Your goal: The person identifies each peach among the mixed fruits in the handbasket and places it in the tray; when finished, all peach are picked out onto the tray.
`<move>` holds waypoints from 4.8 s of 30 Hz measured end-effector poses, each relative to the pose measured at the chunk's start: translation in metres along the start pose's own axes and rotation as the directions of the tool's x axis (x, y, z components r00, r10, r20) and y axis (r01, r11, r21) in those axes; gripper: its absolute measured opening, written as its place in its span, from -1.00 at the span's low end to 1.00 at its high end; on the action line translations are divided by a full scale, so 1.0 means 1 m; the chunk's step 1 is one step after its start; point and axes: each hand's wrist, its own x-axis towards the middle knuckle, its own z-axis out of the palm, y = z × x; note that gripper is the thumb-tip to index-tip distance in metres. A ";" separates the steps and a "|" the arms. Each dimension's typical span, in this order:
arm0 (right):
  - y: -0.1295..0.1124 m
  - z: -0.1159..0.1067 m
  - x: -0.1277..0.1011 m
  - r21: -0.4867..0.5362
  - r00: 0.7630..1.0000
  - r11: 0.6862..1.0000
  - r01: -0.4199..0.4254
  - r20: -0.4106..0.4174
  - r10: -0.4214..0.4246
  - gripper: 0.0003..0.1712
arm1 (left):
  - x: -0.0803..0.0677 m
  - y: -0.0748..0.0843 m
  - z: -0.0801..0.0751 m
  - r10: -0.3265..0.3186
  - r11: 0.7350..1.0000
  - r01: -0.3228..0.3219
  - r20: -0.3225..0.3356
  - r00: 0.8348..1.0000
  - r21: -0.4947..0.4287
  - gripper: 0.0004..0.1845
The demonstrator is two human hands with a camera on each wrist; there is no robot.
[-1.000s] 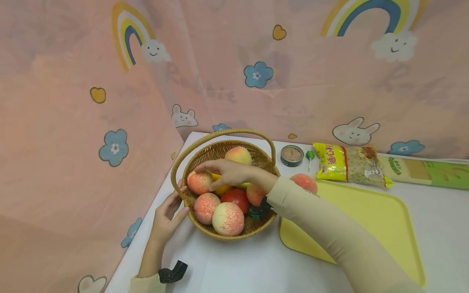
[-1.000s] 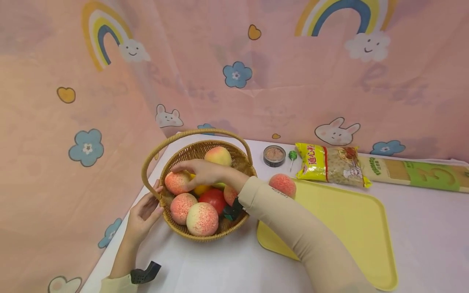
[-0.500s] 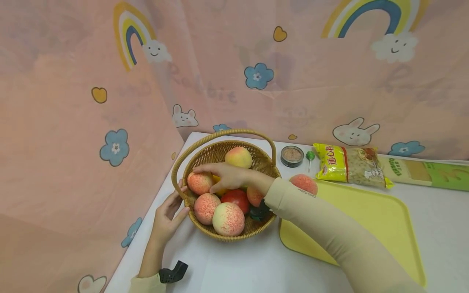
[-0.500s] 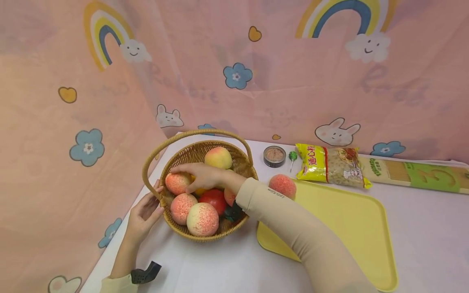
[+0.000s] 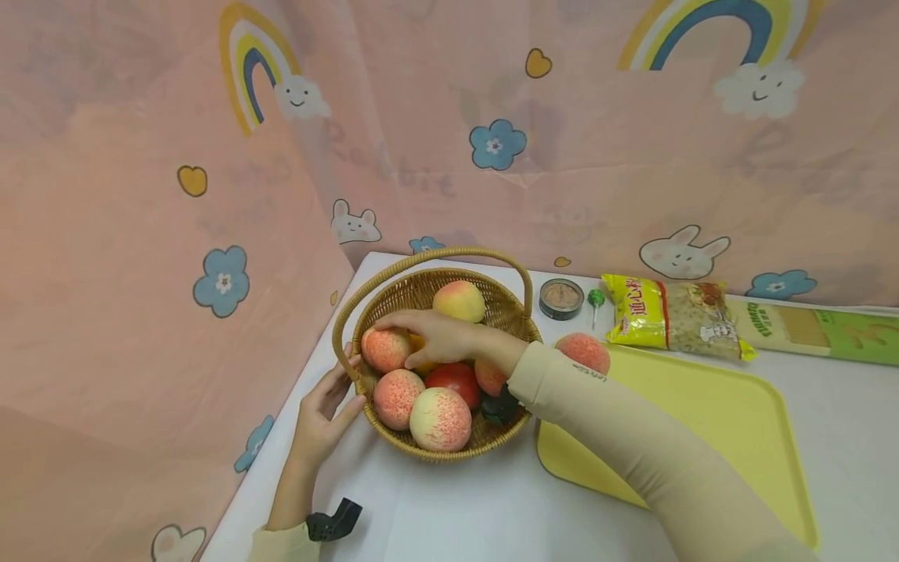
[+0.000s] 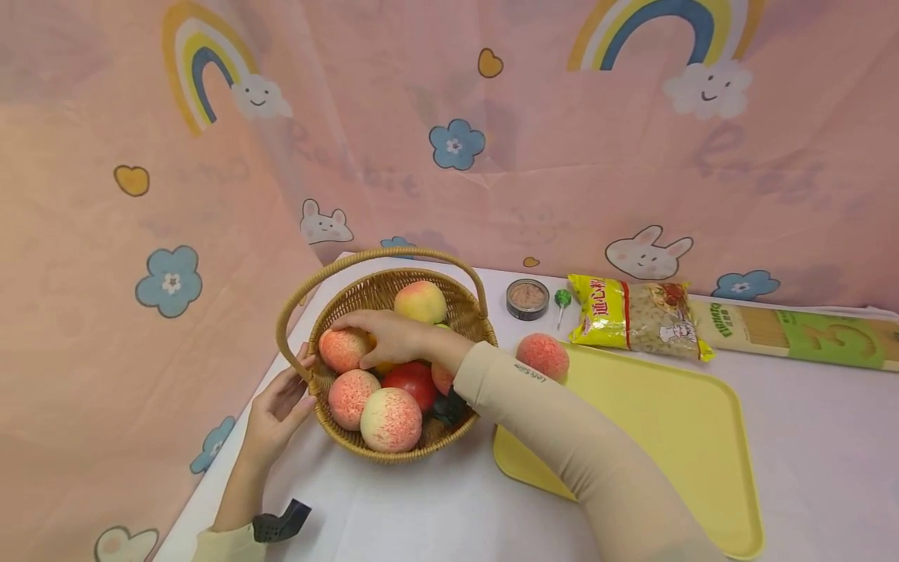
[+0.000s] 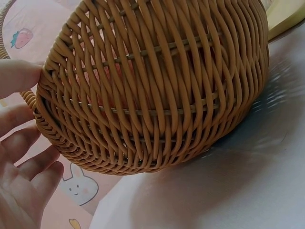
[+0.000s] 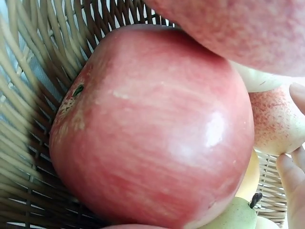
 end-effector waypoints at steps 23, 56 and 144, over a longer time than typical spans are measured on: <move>0.005 0.009 0.012 -0.178 0.995 0.979 0.097 -0.015 -0.101 -0.21 | 0.002 0.002 0.002 0.011 1.000 -0.011 -0.015 1.000 0.008 -0.46; 0.001 -0.010 -0.001 0.085 0.989 0.996 -0.002 -0.149 0.015 -0.24 | 0.001 0.001 0.002 0.018 1.000 -0.018 -0.003 1.000 0.006 -0.44; 0.142 -0.013 -0.330 0.380 0.771 0.869 -0.317 -0.431 0.470 -0.20 | 0.000 0.002 0.004 0.037 0.999 -0.037 -0.003 0.999 -0.029 -0.44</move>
